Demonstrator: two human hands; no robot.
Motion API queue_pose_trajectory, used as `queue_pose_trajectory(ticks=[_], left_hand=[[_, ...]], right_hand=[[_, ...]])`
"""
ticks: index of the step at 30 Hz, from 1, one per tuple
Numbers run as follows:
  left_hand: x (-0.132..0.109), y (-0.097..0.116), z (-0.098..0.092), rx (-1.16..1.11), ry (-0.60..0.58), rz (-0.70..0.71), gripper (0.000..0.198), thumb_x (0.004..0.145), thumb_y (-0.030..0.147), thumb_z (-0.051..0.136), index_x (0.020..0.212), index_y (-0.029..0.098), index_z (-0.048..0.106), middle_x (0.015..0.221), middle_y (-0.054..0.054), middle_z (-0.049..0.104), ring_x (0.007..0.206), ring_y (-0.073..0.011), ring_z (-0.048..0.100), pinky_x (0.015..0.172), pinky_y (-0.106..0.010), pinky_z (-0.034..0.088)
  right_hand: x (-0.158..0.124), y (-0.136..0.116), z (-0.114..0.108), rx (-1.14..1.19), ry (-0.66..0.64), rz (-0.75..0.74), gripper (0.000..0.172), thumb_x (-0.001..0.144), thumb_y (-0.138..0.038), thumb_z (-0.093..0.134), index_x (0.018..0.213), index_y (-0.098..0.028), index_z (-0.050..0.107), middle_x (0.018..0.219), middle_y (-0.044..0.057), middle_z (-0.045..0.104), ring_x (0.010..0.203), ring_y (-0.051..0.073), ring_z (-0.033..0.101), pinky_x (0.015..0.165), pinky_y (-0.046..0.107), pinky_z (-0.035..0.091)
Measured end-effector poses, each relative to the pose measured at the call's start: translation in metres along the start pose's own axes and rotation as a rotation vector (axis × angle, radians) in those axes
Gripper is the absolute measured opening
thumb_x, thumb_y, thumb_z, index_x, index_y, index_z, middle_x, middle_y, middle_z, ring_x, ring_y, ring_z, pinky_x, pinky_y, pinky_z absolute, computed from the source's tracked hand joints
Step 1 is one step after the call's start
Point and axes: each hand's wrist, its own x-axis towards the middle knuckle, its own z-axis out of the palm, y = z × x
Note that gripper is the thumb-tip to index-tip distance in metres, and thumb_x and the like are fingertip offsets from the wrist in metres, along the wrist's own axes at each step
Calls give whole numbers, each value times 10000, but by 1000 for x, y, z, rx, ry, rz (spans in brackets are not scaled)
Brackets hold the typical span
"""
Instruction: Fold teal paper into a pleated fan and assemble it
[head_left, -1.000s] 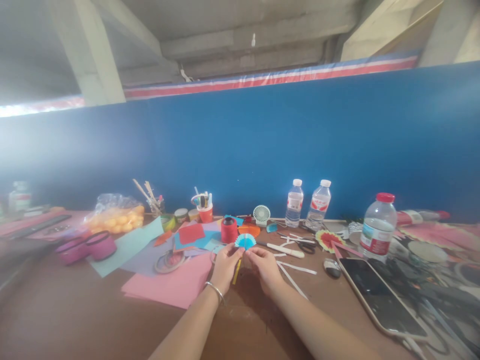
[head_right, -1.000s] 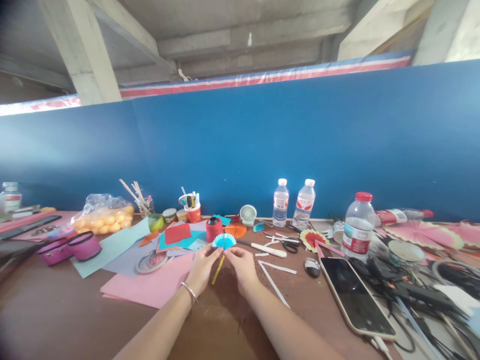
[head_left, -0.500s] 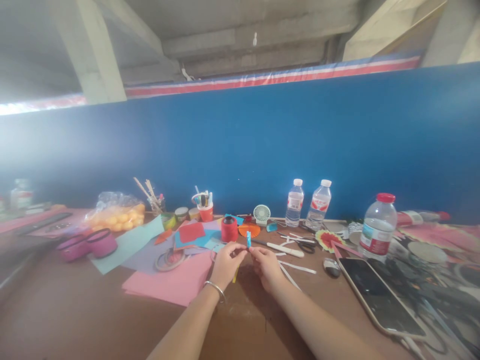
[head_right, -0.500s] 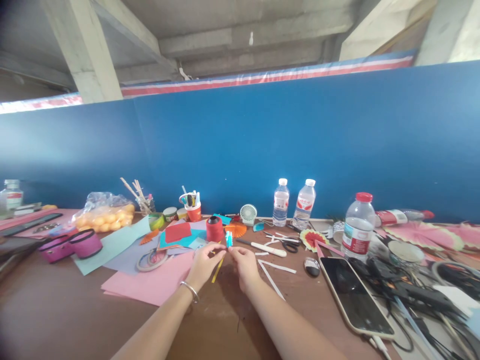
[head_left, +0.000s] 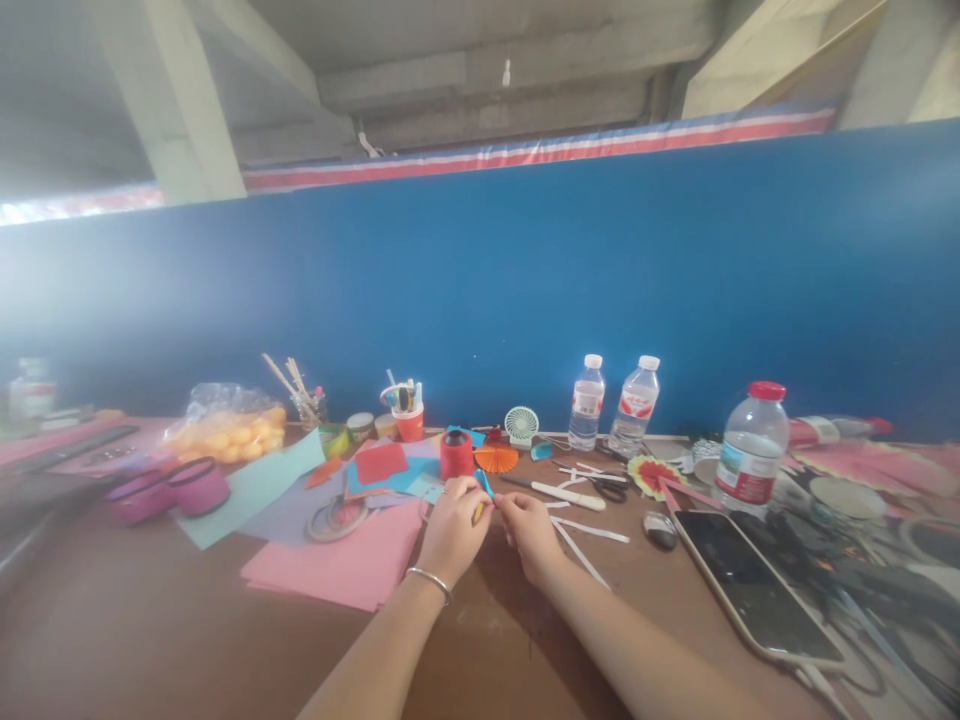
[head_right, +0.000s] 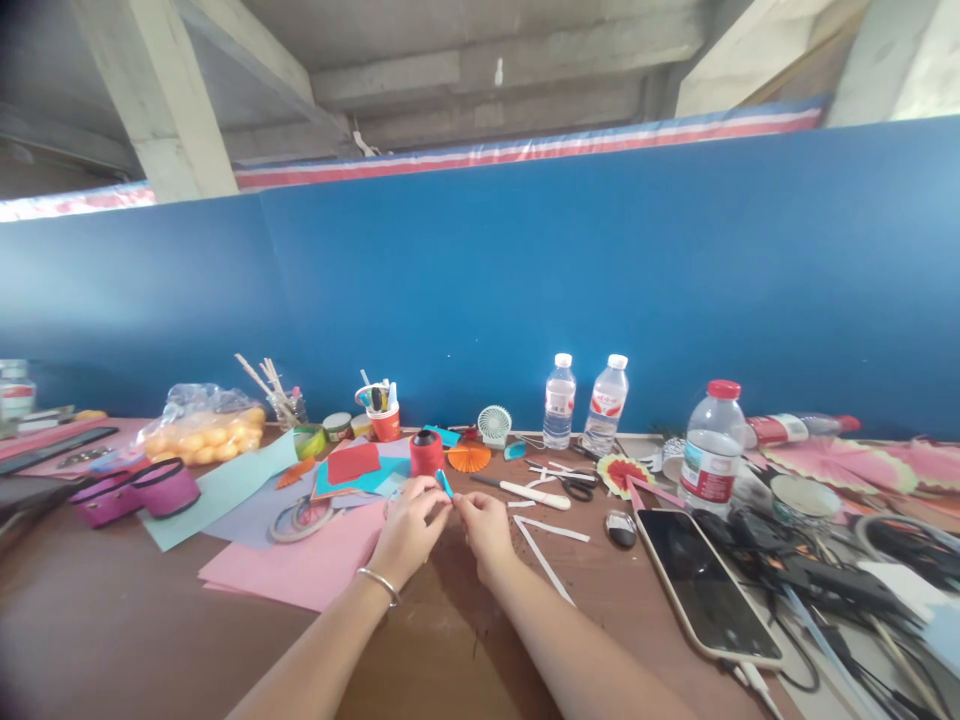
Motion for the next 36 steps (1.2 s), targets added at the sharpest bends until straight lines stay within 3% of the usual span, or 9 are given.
queue_pose_trajectory(ticks=[9,15,19,21,24,28,30,32,36], left_hand=[[6,1,-12,136,-136,331,234,746,80,397,860,195,566,1092,-48,529,1089,-195,381,915,-385,274],[6,-1,-12,29,-222,108,135,764,165,381,739,182,512,739,-17,559,782,-160,495,749,-315,360],[3,-4,-9,-170,-233,-59,100,731,162,383,723,183,480,711,8,525,687,-129,479,648,-247,368],[3,-6,-8,-266,-231,-105,88,717,161,389,717,182,475,694,21,516,669,-119,473,638,-229,366],[4,-10,-6,-371,-207,-175,78,710,181,398,684,175,471,657,31,501,644,-110,463,629,-217,363],[5,-19,-1,-495,-166,-303,111,718,240,396,647,171,444,590,41,446,576,-96,432,570,-200,354],[6,-24,2,-511,-115,-369,124,707,267,409,634,171,438,573,43,425,551,-93,417,540,-195,344],[6,-26,3,-501,-72,-415,134,697,287,418,635,172,445,564,44,418,538,-93,408,523,-192,336],[7,-23,0,-449,-68,-386,143,710,288,398,640,175,452,572,39,431,554,-101,419,533,-195,341]], right_hand=[[2,3,-3,-168,8,27,161,606,-265,498,498,-153,456,383,-70,342,342,39,272,331,172,174],[-1,-8,0,-10,-126,121,246,631,-331,499,476,-175,387,351,-91,286,297,32,209,303,171,123],[5,-8,-4,-9,-225,168,164,622,-302,496,538,-167,457,374,-88,344,285,30,206,307,170,107],[11,-11,-10,-99,-234,99,124,617,-272,490,561,-162,491,370,-85,351,299,39,243,325,171,158],[14,-22,-21,-384,-173,-192,83,604,-224,506,566,-159,540,462,-37,471,449,89,426,450,197,312],[9,-34,-27,-679,153,-527,146,611,-201,509,725,-186,600,813,49,591,793,188,506,679,277,364],[4,-32,-22,-670,167,-465,125,638,-215,488,699,-183,593,722,41,594,697,178,517,633,275,372],[-1,-24,-11,-572,40,-274,114,642,-224,490,601,-175,584,560,14,563,558,150,500,542,252,367],[-9,-6,10,-112,-114,135,187,656,-296,513,606,-138,600,460,-10,490,417,95,434,429,213,345]])
